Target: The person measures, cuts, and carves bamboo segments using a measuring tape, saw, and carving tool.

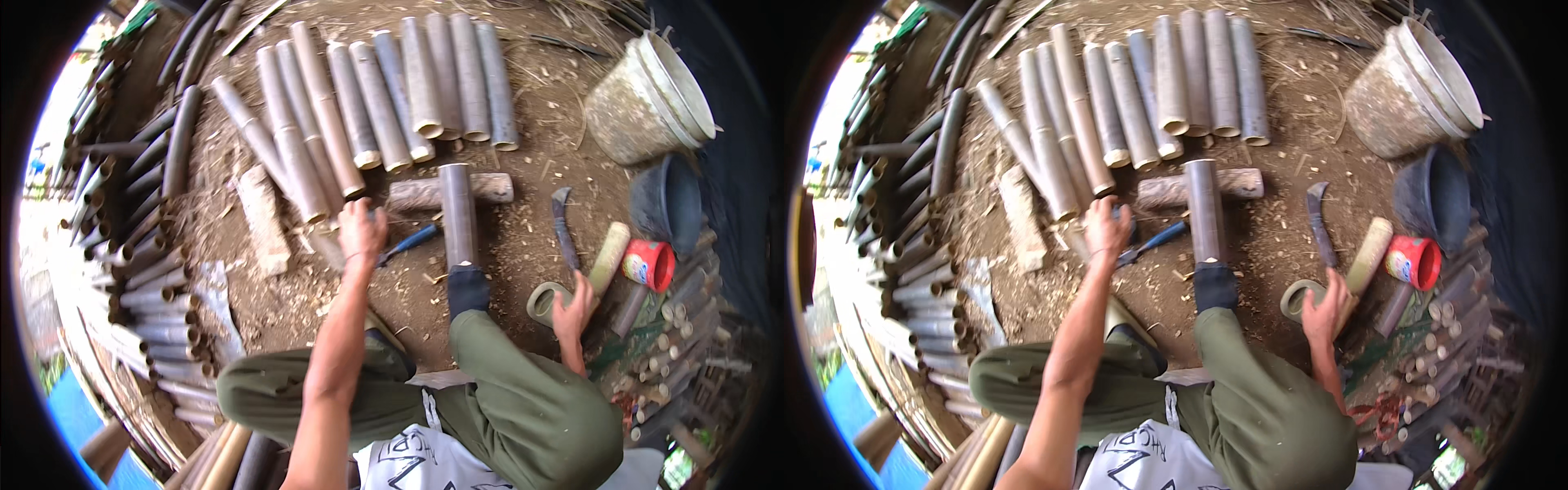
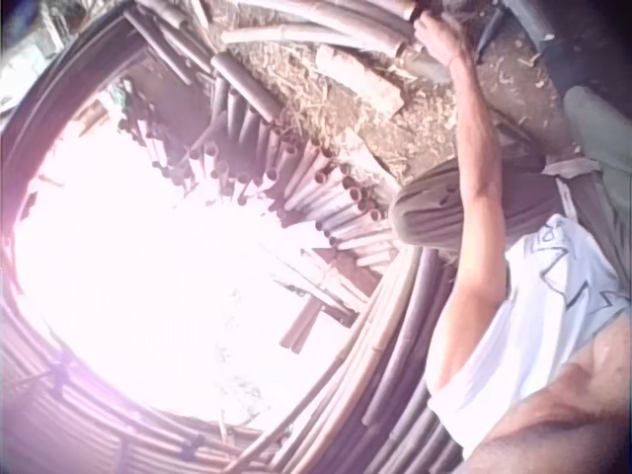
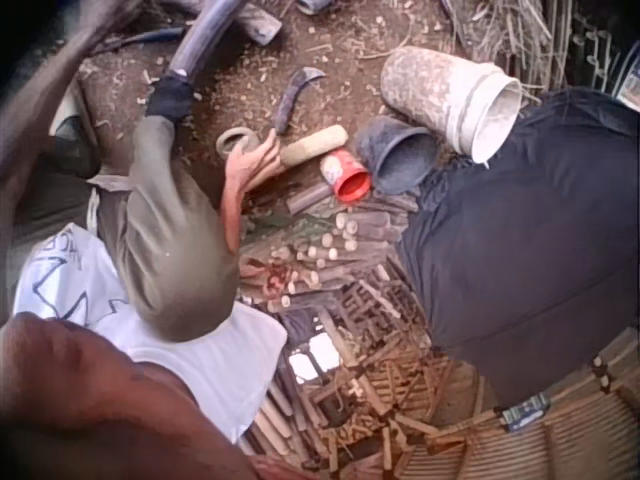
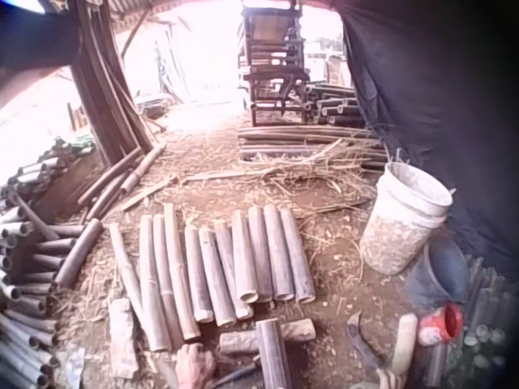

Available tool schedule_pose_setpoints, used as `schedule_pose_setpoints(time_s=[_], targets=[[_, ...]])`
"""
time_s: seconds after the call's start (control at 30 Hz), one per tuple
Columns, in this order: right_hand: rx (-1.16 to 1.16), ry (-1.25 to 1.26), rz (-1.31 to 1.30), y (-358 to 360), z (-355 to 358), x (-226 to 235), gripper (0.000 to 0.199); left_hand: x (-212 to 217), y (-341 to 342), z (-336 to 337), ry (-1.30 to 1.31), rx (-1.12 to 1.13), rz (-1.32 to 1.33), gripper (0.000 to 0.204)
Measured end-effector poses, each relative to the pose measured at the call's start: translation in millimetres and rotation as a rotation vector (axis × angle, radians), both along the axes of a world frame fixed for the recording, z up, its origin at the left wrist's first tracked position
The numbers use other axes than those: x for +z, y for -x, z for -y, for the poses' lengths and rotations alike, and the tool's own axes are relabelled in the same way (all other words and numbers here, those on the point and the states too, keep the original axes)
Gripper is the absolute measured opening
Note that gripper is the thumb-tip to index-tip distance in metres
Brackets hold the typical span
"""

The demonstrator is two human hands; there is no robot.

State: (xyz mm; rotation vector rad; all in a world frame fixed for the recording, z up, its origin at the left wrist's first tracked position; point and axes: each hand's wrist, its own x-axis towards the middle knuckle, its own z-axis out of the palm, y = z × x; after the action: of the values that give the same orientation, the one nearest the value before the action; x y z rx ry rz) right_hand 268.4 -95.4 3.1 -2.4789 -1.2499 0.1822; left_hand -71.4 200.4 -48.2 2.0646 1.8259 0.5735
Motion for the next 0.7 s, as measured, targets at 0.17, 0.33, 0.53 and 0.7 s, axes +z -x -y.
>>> schedule_pose_setpoints(time_s=[0.17, 0.33, 0.53, 0.7], targets=[[-0.379, -0.165, 0.124, -54, -1, -40, 0.055, 0, 11, 30, 0.067, -0.452, -0.232, 0.059], [-0.711, 0.115, -0.172, -117, 92, -41, 0.053, -42, -2, 33, 0.074, -0.470, -0.559, 0.046], [-0.901, 0.116, -0.113, -119, 197, -55, 0.035, -40, -13, 39, 0.000, -0.403, -0.549, 0.036], [-0.821, 0.496, -0.273, -51, 255, -100, 0.056, -24, -2, 57, 0.061, -0.590, -0.405, 0.038]])
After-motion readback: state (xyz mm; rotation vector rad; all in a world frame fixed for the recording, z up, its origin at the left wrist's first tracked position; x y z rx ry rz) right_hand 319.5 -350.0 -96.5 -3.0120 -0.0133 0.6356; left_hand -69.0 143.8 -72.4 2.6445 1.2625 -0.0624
